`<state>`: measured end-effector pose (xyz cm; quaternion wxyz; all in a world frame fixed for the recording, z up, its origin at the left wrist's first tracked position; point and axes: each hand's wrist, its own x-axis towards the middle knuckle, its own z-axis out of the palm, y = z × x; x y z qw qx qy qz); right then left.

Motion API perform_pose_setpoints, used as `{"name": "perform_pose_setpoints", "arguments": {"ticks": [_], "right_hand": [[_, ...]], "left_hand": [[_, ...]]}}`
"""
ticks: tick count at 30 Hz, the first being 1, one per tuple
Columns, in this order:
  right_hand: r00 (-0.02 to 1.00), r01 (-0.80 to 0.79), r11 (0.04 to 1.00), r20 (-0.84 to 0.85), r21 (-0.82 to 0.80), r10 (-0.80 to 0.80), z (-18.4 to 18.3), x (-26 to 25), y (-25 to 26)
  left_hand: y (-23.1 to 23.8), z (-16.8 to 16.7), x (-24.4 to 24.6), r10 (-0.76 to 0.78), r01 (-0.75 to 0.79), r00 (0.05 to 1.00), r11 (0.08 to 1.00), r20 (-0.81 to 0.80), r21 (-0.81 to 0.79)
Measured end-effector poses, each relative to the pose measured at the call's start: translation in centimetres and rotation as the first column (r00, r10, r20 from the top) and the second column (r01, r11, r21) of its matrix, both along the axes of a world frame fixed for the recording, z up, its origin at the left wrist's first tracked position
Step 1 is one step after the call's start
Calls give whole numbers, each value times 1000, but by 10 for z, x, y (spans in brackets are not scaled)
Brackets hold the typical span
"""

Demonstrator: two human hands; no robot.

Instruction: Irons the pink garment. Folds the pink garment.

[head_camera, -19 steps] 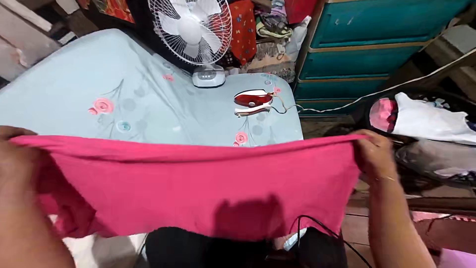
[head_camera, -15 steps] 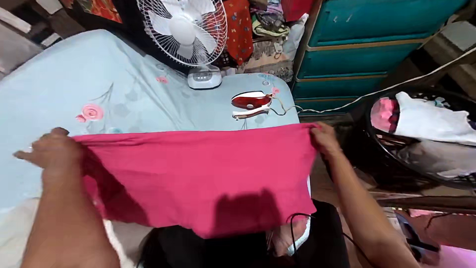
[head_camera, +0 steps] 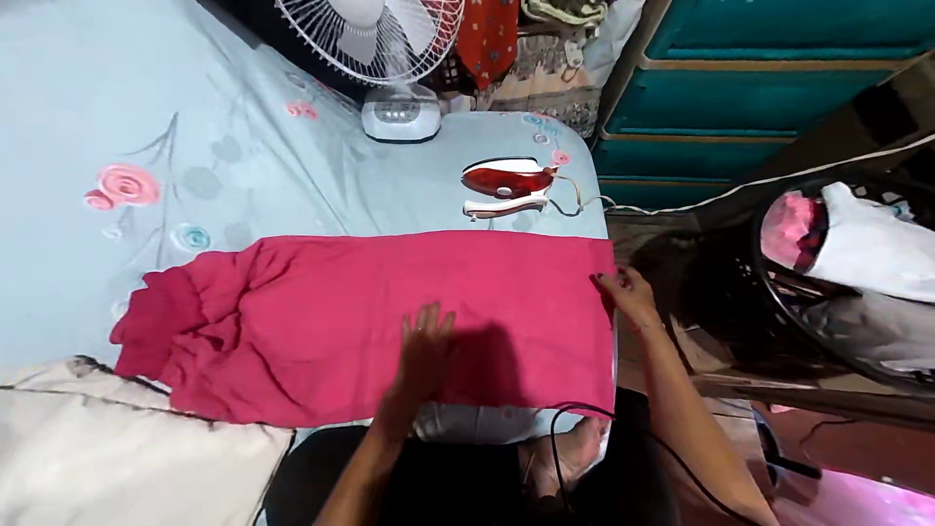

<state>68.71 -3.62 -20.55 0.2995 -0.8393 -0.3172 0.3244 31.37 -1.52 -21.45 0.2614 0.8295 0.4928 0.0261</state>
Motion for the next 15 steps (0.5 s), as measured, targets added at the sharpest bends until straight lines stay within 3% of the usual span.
{"name": "perform_pose_setpoints", "arguments": {"ticks": [4,6,8,10,15], "right_hand": [[996,3,999,-94,-44,-7,2,-25,-69],[991,-16,999,-131,-29,12,-5,-38,-100],[989,-76,997,-129,-26,72,-10,-48,-125],[985,-132,991,-119,-33,128,-11,-52,-140],[959,-72,997,-274,30,77,-12,-37,-152]], "left_hand": [[-25,-1,-22,4,-4,1000,999,-2,-53],[-36,-4,-42,30,-31,999,999,42,9],[-41,0,-58,40,-40,999,999,-25,-25],[-42,4,-68,71,-78,992,995,-102,-62],[-37,18,-73,94,-133,974,974,-206,-182]]}}
